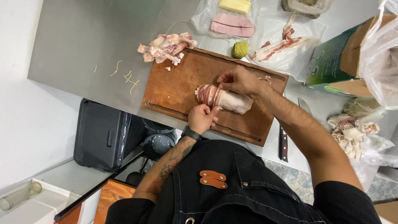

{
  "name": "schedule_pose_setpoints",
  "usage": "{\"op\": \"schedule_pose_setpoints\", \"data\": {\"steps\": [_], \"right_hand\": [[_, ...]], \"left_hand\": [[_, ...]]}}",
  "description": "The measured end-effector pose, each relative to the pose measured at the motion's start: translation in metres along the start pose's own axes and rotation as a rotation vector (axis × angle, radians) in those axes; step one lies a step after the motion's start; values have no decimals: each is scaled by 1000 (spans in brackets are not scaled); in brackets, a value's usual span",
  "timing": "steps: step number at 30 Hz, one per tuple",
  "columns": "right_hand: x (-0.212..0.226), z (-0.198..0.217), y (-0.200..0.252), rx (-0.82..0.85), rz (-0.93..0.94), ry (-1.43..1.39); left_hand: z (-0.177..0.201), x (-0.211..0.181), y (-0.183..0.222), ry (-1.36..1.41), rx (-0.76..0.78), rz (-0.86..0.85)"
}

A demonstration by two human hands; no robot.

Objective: Wrapping a piece of chicken with bacon strips and securing it with kitchen twine on a wooden cutting board.

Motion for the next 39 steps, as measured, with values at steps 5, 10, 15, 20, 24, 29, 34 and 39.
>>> {"op": "schedule_pose_setpoints", "data": {"steps": [5,10,15,20,24,29,34,39], "right_hand": [[-2,-4,1,-64,-21,104],[41,1,28,-281,34,383],[33,-42,68,-359,100,951],[29,-81,68,-702,115,1120],[17,-80,68,-673,-42,1014],[27,-73,74,-567,-143,994],[56,-38,121,-466,-252,857],[10,8,191,-537,-446,483]], "left_hand": [[18,-37,12,-603,-116,-147],[42,-28,12,-694,-25,-159],[67,-40,-13,-695,92,-1248],[25,-74,-57,-878,628,-1270],[11,-83,-60,-917,734,-1342],[7,-74,-75,-984,734,-1295],[-1,-74,-70,-923,726,-1363],[-11,-67,-75,-1033,676,-1369]]}}
Point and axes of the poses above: each hand's wrist, its own y-axis away from the middle knuckle, its own z-axis out of the back of the hand, x = y × z, the point moved 4 cm from there along -y, towards the middle knuckle, and after that the axes turned 13 degrees about y, right-handed, at the moved point
